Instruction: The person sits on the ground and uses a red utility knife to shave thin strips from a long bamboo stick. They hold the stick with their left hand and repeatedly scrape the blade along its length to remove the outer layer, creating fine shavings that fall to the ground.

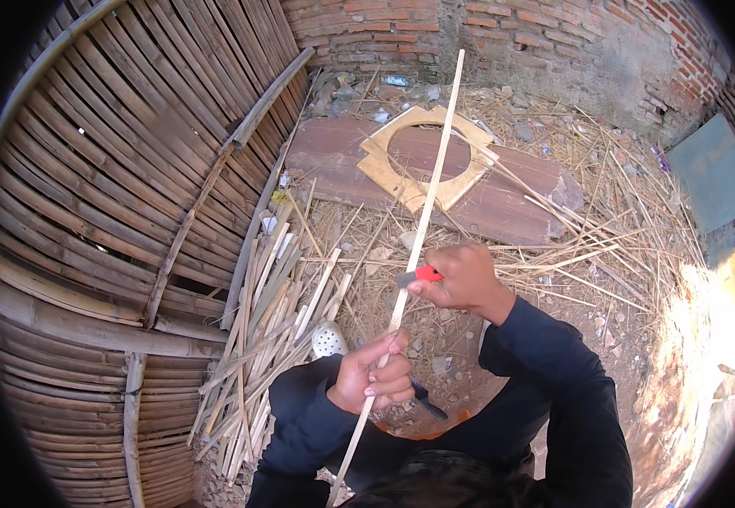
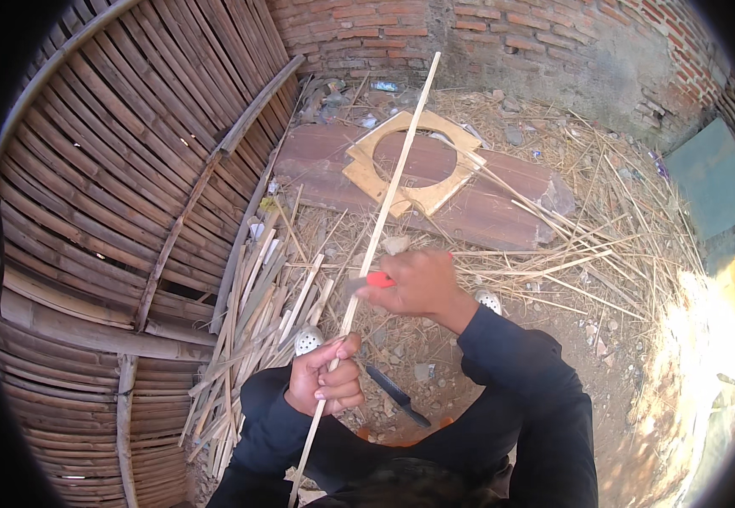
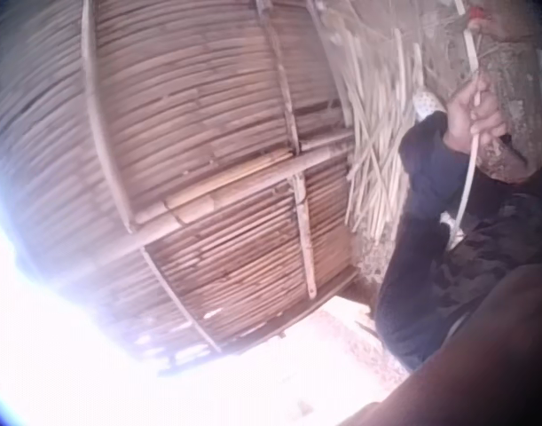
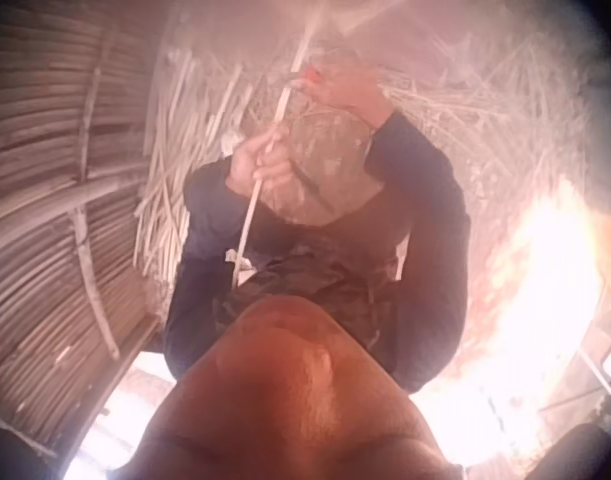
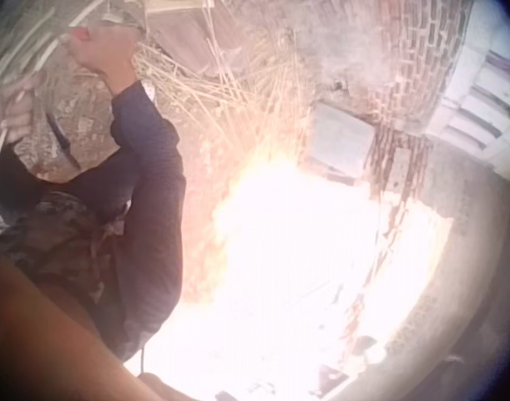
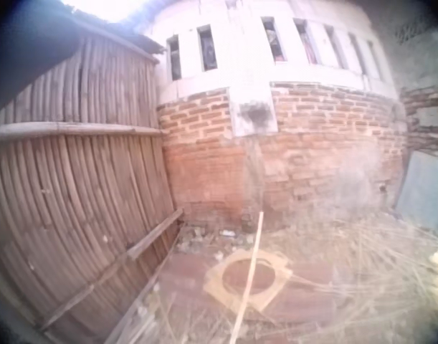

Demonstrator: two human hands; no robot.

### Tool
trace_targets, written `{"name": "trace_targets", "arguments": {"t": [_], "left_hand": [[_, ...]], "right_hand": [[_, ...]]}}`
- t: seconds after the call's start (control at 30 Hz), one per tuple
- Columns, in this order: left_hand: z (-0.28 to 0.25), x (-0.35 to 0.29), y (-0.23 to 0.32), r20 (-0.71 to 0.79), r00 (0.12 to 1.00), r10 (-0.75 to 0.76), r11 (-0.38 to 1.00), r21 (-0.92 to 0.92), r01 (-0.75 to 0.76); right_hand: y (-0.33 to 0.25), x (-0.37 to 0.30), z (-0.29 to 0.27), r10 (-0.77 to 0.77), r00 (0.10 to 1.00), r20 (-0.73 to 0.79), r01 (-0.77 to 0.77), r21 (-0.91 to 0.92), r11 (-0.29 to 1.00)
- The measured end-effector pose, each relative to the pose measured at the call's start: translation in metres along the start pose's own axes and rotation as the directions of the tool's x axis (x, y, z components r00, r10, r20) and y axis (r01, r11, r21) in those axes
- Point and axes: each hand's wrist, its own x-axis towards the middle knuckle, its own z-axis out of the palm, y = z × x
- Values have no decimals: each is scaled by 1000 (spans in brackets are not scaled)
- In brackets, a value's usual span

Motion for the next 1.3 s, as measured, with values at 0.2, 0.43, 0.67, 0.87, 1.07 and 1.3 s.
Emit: {"name": "trace_targets", "arguments": {"t": [0.2, 0.43, 0.67, 0.87, 1.07, 1.3], "left_hand": [[9, -1, -6, -132, 991, -4, 956, 291, 43], [8, 6, -5, -258, 897, 359, 719, 689, -90], [5, -2, -10, -220, 870, 441, 571, 817, -83], [1, -4, -7, -129, 890, 437, 471, 876, -104], [0, -5, -16, -166, 909, 383, 523, 850, -65], [-8, -7, -15, -176, 880, 441, 489, 869, -71]], "right_hand": [[85, 11, -7, 284, 956, -73, -289, -85, 953], [-19, -17, 10, -77, 994, 78, 72, 61, 996], [6, -2, 18, 136, 986, 102, -136, -3, 991], [-5, -4, 16, -96, 991, 89, 94, 26, 995], [40, 18, 15, 268, 963, 22, -263, -122, 957], [-15, -12, 13, 73, 987, 141, -79, 39, 996]]}}
